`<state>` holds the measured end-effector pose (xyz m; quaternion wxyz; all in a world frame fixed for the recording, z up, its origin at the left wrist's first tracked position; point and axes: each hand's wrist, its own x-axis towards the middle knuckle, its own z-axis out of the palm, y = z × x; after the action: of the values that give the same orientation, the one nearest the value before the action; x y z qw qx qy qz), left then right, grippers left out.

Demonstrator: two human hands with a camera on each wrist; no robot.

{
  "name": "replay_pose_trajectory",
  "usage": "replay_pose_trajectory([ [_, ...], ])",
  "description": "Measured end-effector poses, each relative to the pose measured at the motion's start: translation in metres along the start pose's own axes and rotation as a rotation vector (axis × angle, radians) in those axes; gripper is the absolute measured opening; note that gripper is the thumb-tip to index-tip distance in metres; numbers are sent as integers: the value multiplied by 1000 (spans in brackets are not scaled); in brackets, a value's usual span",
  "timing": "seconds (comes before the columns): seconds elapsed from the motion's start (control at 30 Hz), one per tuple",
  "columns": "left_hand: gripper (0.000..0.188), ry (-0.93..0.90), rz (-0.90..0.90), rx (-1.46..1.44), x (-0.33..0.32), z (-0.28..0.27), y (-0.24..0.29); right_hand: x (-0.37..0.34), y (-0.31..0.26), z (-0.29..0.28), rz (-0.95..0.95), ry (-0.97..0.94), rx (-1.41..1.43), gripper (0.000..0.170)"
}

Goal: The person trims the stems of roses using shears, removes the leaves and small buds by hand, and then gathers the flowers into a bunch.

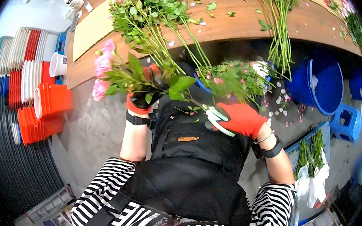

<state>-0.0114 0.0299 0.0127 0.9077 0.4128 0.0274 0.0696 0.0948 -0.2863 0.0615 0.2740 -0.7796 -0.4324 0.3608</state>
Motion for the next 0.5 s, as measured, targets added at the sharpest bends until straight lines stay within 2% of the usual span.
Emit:
replay_pose_trajectory([
  [0.03, 35, -33, -3, -76, 0, -3, -1, 2, 1, 3, -20, 12, 31, 51],
  [0.13, 39, 122, 17, -74, 2, 3, -10, 9, 28, 25, -39, 192, 64, 49],
  [0.17, 39, 143, 44, -160, 3, 18, -1, 7, 9, 16, 17, 195, 38, 44],
  [0.2, 40, 161, 71, -247, 3, 35, 7, 5, 10, 17, 34, 196, 232, 43],
  [0.23, 40, 230, 161, 6, 6, 37, 5, 3, 16, 19, 50, 195, 423, 43],
  [0.27, 41, 321, 196, 137, 14, 42, 4, 2, 21, 22, 65, 191, 613, 43],
  [0.3, 41, 420, 219, 274, 22, 46, 3, 2, 24, 26, 61, 247, 684, 46],
  [0.33, 42, 523, 230, 408, 30, 51, 3, 4, 42, 28, 74, 138, 725, 59],
  [0.4, 44, 674, 106, 287, 51, 58, 7, -1, 58, 35, 59, 149, 881, 68],
  [0.43, 47, 595, 109, 326, 56, 63, 9, -3, 60, 34, 52, 140, 964, 72],
  [0.47, 47, 599, 61, 303, 59, 74, 12, -4, 55, 29, 45, 106, 1058, 74],
  [0.5, 47, 600, 10, 280, 61, 89, 15, -6, 42, 19, 9, 154, 855, 75],
])
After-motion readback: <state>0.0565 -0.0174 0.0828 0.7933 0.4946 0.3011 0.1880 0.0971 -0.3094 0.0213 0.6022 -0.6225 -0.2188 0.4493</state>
